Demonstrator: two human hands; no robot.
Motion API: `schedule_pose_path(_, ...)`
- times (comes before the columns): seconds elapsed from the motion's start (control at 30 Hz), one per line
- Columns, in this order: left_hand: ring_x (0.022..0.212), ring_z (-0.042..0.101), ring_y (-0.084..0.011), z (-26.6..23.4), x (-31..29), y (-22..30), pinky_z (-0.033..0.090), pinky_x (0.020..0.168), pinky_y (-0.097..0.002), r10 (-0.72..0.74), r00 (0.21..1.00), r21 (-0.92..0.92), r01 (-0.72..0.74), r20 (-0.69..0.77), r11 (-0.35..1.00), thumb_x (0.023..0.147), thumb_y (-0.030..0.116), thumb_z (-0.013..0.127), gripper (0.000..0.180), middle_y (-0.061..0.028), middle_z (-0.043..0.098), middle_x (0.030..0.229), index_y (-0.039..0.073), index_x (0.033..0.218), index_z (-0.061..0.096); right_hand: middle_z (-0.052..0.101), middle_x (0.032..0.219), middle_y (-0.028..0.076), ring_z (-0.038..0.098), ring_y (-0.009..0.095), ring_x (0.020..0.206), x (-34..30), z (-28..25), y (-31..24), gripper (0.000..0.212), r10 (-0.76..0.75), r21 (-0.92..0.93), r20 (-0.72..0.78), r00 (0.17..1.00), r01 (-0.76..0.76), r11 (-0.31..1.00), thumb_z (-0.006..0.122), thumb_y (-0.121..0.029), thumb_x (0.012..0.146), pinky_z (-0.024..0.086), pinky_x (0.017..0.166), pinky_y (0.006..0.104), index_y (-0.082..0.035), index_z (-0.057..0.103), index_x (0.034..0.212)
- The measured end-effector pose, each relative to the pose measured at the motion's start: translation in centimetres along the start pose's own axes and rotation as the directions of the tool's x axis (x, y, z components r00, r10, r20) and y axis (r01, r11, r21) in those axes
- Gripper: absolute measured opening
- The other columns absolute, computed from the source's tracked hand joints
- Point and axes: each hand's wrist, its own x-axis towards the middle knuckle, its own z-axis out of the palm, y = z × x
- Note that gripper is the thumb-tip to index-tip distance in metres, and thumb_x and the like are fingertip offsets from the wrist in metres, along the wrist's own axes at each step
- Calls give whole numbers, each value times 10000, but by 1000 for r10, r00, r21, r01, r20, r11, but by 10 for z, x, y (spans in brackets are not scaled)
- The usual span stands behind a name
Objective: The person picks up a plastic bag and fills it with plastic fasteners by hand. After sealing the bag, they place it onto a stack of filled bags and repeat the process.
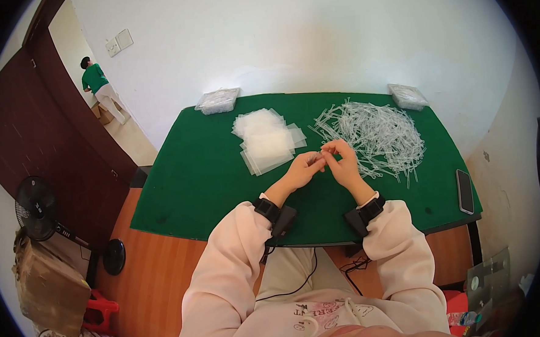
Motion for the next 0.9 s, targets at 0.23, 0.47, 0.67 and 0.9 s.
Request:
schedule_pose_path(0.23,635,474,-90,-5,3,-8,376,583,-236,2,998,210,10,-57,978,868,227,507,206,-19,539,672,34,825,563,544,734,32,485,134,659,-2,0,12,116,87,-10,-5,996,-87,996,603,-57,739,388,578,246,-34,576,849)
schedule_pose_path(0.47,550,454,-86,-5,0,-5,367,510,-222,-172,984,-6,173,46,985,854,226,522,199,8,499,616,42,794,568,534,717,12,479,93,672,-1,-3,40,101,346,91,-28,938,-342,935,588,-87,772,384,590,227,-25,574,851)
schedule_pose_path(0.67,534,434,-59,-4,-3,0,336,465,-199,-153,977,-81,166,149,983,828,205,568,170,33,473,609,42,779,580,548,724,26,509,126,681,-4,-2,50,104,414,16,26,910,-414,910,591,-87,763,409,617,251,-27,578,846)
schedule_pose_path(0.9,485,336,-49,-18,-8,14,270,440,-183,-200,947,-324,277,251,904,838,176,558,161,47,417,600,18,858,583,588,942,76,531,254,943,3,25,39,228,-136,-406,388,912,301,863,591,-146,702,414,824,367,-46,582,907)
